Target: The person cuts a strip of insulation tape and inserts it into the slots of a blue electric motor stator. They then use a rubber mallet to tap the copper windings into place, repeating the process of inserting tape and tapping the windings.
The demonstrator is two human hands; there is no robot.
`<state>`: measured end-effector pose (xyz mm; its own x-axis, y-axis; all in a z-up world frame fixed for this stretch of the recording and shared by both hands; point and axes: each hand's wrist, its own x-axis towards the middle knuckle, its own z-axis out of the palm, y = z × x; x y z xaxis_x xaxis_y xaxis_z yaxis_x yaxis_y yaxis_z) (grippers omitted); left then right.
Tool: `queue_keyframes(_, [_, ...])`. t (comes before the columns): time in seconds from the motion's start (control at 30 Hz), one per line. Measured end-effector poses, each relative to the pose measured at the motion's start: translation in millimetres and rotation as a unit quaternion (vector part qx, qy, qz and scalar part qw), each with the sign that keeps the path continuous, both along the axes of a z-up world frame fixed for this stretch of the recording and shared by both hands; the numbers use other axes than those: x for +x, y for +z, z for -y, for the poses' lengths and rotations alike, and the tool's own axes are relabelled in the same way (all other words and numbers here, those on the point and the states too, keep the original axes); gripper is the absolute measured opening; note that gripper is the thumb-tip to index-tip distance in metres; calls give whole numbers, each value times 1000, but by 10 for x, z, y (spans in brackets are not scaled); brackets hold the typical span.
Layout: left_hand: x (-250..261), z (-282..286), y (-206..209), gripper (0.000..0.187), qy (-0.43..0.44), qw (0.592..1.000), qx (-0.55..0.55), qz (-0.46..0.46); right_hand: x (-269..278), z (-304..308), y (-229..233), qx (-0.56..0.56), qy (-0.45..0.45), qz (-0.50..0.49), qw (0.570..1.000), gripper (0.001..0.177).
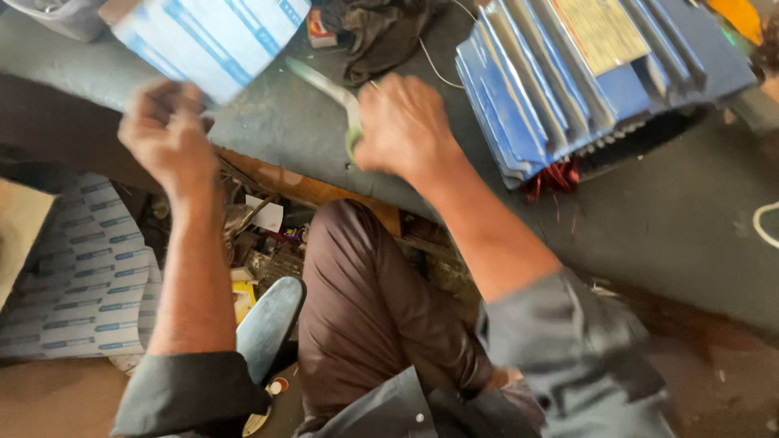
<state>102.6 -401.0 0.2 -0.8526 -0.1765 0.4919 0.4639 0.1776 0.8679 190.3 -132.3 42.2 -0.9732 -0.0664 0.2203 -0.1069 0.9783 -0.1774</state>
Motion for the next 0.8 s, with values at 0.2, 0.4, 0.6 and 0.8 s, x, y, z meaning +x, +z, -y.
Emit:
queue_keyframes(0.2, [89, 104, 489, 10, -73, 993, 96, 4, 514, -7, 106, -424, 30, 188, 885, 48])
queue_keyframes(0.4, [153, 90, 650, 14, -75, 993, 88, 35, 620, 621, -416, -663, 118, 281, 683, 56])
queue_keyframes(0.6, [108, 108, 650, 16, -53, 997, 51, 1, 107, 1026, -542, -730, 161, 290, 598, 31])
queue_keyframes(0.8, [52, 119, 677, 15, -53, 998, 36, 0, -176, 1155, -536, -731, 126, 233, 629, 25])
